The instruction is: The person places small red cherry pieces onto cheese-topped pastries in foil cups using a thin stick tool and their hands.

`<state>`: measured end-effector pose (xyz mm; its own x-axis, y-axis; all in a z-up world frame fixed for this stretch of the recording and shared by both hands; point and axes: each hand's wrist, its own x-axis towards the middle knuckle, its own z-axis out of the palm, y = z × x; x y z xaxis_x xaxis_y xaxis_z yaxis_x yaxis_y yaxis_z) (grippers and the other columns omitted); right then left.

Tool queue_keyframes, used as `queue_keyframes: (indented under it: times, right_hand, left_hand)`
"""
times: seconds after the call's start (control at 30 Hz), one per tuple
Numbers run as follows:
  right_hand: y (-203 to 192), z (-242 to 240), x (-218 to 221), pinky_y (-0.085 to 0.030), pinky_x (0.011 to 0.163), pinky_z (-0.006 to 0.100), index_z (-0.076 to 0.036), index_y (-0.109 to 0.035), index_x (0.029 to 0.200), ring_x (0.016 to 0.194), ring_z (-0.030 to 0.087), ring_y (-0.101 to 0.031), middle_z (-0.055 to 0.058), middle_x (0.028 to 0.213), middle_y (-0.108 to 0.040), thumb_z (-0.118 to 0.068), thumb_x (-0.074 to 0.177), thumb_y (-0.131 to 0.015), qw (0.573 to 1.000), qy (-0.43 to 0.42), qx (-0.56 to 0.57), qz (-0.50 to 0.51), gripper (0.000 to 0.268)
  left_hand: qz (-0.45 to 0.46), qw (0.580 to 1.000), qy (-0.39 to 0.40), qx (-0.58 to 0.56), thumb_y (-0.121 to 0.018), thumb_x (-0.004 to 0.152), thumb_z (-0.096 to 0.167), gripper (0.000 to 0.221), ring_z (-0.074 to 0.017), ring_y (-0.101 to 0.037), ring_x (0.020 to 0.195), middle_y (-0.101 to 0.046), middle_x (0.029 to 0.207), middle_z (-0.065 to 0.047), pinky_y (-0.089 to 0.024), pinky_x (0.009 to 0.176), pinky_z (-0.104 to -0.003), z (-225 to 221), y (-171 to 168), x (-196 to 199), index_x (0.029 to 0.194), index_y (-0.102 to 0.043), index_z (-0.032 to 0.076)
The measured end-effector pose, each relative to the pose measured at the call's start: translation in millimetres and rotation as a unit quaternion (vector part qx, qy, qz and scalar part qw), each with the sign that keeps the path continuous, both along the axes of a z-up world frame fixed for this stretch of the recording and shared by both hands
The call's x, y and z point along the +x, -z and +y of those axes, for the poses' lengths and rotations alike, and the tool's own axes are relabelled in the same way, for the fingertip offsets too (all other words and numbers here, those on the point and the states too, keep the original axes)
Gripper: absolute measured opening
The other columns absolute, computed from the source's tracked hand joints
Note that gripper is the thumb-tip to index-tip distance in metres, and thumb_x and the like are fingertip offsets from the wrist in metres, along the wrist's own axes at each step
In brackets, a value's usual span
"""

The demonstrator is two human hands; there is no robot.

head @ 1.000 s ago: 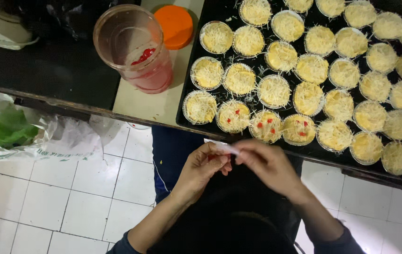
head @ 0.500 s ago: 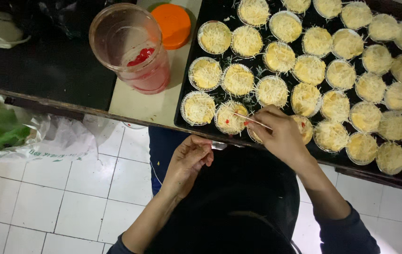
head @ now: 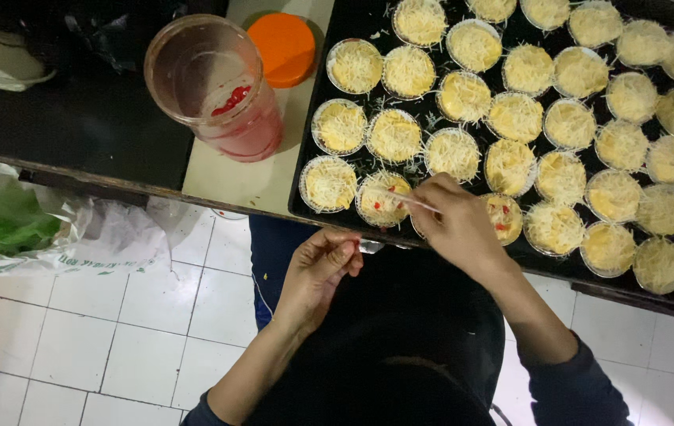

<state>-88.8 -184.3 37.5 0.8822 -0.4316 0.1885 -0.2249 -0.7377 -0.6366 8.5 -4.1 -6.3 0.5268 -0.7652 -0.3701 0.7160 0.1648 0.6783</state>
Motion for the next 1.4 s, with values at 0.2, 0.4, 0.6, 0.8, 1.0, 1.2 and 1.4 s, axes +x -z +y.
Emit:
queue_keyframes:
  times: [0.2, 0.4, 0.6, 0.8, 1.0, 1.2, 1.4]
  right_hand:
    - [-11, 12, -21, -0.048, 0.053, 0.033, -0.005, -0.066, 0.095, 0.06, 0.024, -0.058, 0.015, 0.076, -0.061, -0.024, 0.088, -0.05, 0.971, -0.026, 0.236, -0.039, 0.026]
    - [-12, 46, -21, -0.046, 0.05, 0.029, -0.006, -0.061, 0.114, 0.063, 0.022, -0.064, 0.016, 0.082, -0.066, -0.007, 0.085, -0.055, 0.967, -0.036, 0.247, -0.048, 0.03]
    - [-36, 56, 0, -0.05, 0.049, 0.03, -0.007, -0.062, 0.112, 0.083, 0.032, -0.069, 0.015, 0.09, -0.068, -0.006, 0.085, -0.054, 0.965, -0.05, 0.255, -0.04, 0.028]
    - [-36, 54, 21, -0.054, 0.057, 0.039, -0.002, -0.064, 0.102, 0.075, 0.029, -0.07, 0.018, 0.08, -0.069, -0.007, 0.082, -0.059, 0.952, -0.092, 0.29, 0.021, 0.021]
    - [-44, 21, 57, -0.054, 0.06, 0.037, -0.003, -0.065, 0.094, 0.067, 0.024, -0.064, 0.013, 0.072, -0.066, -0.016, 0.084, -0.055, 0.92, -0.071, 0.364, 0.125, 0.019]
    - [-42, 2, 105, -0.046, 0.061, 0.031, 0.003, -0.064, 0.096, 0.062, 0.02, -0.054, 0.016, 0.079, -0.063, -0.015, 0.086, -0.06, 0.953, -0.064, 0.25, 0.158, 0.021]
    - [-9, 1, 125, -0.048, 0.063, 0.036, 0.002, -0.068, 0.086, 0.072, 0.027, -0.061, 0.014, 0.08, -0.062, -0.011, 0.082, -0.064, 0.976, -0.135, 0.099, 0.141, 0.014]
  left_hand:
    - [0.006, 1.0, -0.005, -0.015, -0.063, 0.081, 0.004, 0.018, -0.0211, -0.064, 0.071, -0.061, 0.08, -0.015, -0.054, 0.064, -0.026, -15, -12, -3, 0.095, -0.059, -0.007]
    - [0.005, 0.999, -0.006, -0.047, -0.063, 0.079, 0.005, 0.02, -0.0202, -0.064, 0.07, -0.063, 0.085, -0.019, -0.053, 0.061, -0.023, -19, 8, -9, 0.094, -0.056, -0.006]
    - [0.007, 0.999, -0.01, -0.048, -0.061, 0.079, 0.0, 0.016, -0.0225, -0.065, 0.068, -0.064, 0.089, -0.023, -0.052, 0.058, -0.024, -6, 9, -3, 0.093, -0.054, -0.007]
    - [0.03, 0.998, 0.005, -0.054, -0.062, 0.079, 0.001, 0.016, -0.0212, -0.063, 0.062, -0.062, 0.08, -0.021, -0.051, 0.054, -0.025, 7, 0, 8, 0.089, -0.054, -0.008]
    - [0.007, 0.998, -0.003, -0.056, -0.06, 0.079, 0.0, 0.024, -0.0222, -0.063, 0.065, -0.06, 0.081, -0.018, -0.05, 0.056, -0.026, 22, -14, 31, 0.101, -0.054, -0.009]
    - [-0.021, 0.997, -0.061, -0.035, -0.057, 0.083, 0.007, 0.026, -0.0179, -0.059, 0.07, -0.055, 0.079, -0.012, -0.047, 0.062, -0.024, 32, -6, 54, 0.104, -0.057, -0.008]
    - [-0.012, 0.995, -0.093, -0.023, -0.056, 0.084, 0.005, 0.017, -0.0197, -0.057, 0.07, -0.051, 0.078, -0.012, -0.046, 0.06, -0.025, 31, -4, 62, 0.096, -0.056, -0.007]
